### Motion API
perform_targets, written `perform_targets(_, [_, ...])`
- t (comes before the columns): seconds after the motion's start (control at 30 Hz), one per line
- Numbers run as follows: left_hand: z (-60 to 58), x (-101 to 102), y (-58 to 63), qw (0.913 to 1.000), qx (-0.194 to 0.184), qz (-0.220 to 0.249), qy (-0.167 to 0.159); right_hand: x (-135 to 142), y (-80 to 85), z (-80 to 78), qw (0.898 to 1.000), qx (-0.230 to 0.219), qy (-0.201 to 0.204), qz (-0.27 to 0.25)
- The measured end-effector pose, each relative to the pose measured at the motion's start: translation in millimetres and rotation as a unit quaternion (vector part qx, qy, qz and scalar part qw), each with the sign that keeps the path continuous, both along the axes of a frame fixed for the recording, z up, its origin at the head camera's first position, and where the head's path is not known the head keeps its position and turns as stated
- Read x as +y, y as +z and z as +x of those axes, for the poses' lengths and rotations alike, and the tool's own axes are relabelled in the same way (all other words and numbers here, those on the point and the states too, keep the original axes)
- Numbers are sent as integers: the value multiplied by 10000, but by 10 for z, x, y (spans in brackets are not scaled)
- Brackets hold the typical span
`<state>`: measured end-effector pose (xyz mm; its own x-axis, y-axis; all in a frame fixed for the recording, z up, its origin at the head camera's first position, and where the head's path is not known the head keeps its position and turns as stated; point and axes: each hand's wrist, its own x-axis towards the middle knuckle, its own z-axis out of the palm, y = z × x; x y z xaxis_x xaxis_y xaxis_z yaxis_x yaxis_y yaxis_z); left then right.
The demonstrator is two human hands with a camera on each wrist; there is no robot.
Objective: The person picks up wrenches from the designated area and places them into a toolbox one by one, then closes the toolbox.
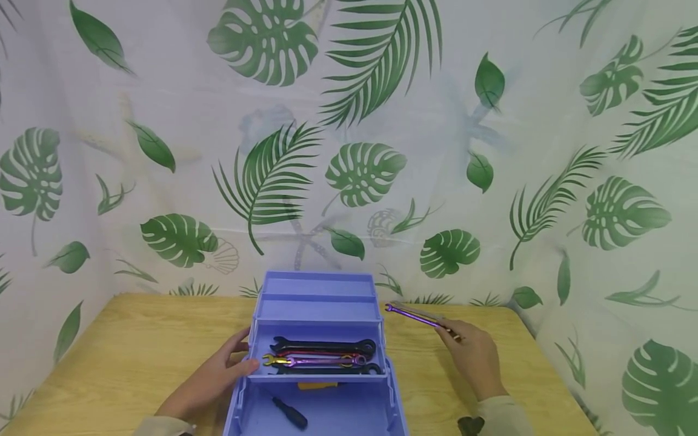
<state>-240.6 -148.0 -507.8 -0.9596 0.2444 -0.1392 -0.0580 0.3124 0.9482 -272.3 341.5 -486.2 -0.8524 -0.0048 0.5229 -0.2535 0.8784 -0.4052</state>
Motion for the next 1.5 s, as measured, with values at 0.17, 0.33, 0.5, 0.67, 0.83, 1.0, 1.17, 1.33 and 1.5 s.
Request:
perform_targets(0.17, [-1, -11, -41, 9999, -58, 120, -18, -29, -5, -1, 9996, 266, 36, 60])
perform_targets(0.33, [-10, -15, -52, 9999, -69, -46, -76, -54, -8, 6, 9982, 602, 23, 64])
perform_targets(0.5, [-11, -10, -50, 9999, -121, -19, -106, -79, 6, 14, 9968, 797, 33, -101])
perform_targets(0.67, [-14, -7, -47, 9999, -51, 79, -115, -110, 23, 9, 9939, 1094, 110, -104])
perform_targets(0.83, [-17, -1, -28, 9998, -132, -15, -113, -153, 69, 21, 9874, 1562, 265, -50])
perform_targets(1.0, [-10, 4, 8, 9995, -296, -74, -87, -234, 155, 56, 9810, 1876, 499, -41])
perform_targets(1.17, [-14, 4, 16, 9992, -381, -105, -35, -307, 232, 98, 9765, 2034, 707, -128])
perform_targets(1.33, [-13, 5, -2, 9990, -439, -33, -8, -368, 272, 120, 9692, 2147, 1199, -125])
perform_targets(1.5, [-4, 12, -3, 9989, -463, 98, -18, -441, 268, 127, 9655, 1994, 1668, -124])
